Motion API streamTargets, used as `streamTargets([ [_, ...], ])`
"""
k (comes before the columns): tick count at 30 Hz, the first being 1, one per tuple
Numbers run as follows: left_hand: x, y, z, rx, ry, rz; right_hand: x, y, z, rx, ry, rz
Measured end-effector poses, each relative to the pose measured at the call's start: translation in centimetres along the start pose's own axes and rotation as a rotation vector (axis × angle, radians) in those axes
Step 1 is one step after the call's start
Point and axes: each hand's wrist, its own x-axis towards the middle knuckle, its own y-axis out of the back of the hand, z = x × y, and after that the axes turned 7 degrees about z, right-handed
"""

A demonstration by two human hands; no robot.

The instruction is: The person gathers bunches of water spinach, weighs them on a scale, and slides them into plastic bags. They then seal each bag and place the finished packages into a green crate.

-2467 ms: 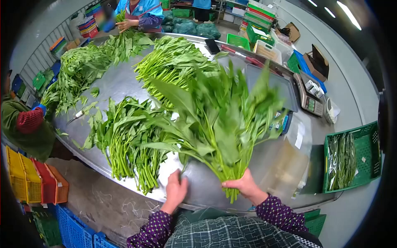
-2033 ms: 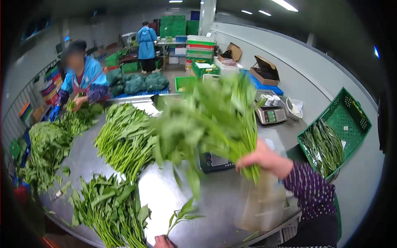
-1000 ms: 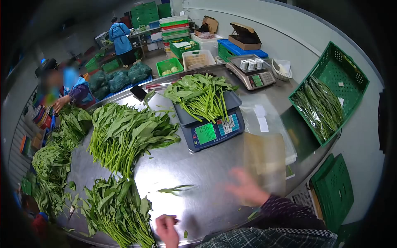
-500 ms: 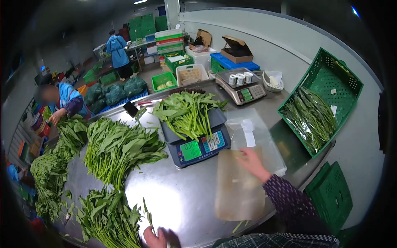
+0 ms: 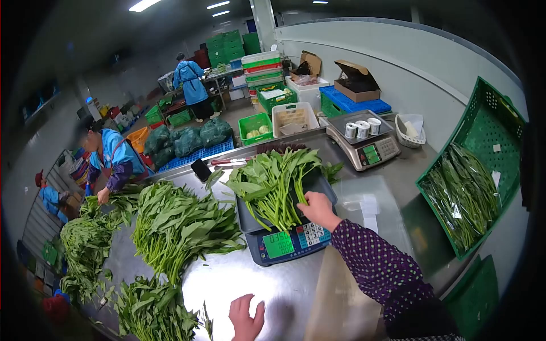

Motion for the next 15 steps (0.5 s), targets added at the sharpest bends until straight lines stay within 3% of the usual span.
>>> streamTargets([
  [4, 17.0, -8.0, 5.0, 0.100, -0.498, -0.005, 0.7, 0.4, 0.5, -0.027, 0.062, -0.054],
  [7, 22.0, -15.9, 2.8, 0.242, -0.559, -0.078, 2.5, 2.0, 2.0, 0.137, -0.054, -0.174],
  [9, 22.2, -19.8, 0.9, 0.334, -0.495, -0.136, 3.5, 8.3, 1.6, 0.595, -0.418, -0.148],
  [10, 22.2, -20.2, 1.3, 0.355, -0.477, -0.145, 4.1, 11.0, 2.9, 0.779, -0.470, -0.075],
  [14, 22.5, -20.0, 2.9, 0.390, -0.476, -0.192, 2.2, 18.9, -0.8, 0.925, -0.164, 0.321],
  [15, 22.1, -19.2, 3.6, 0.266, -0.489, -0.177, 1.2, 18.9, -2.3, 0.799, -0.056, 0.337],
])
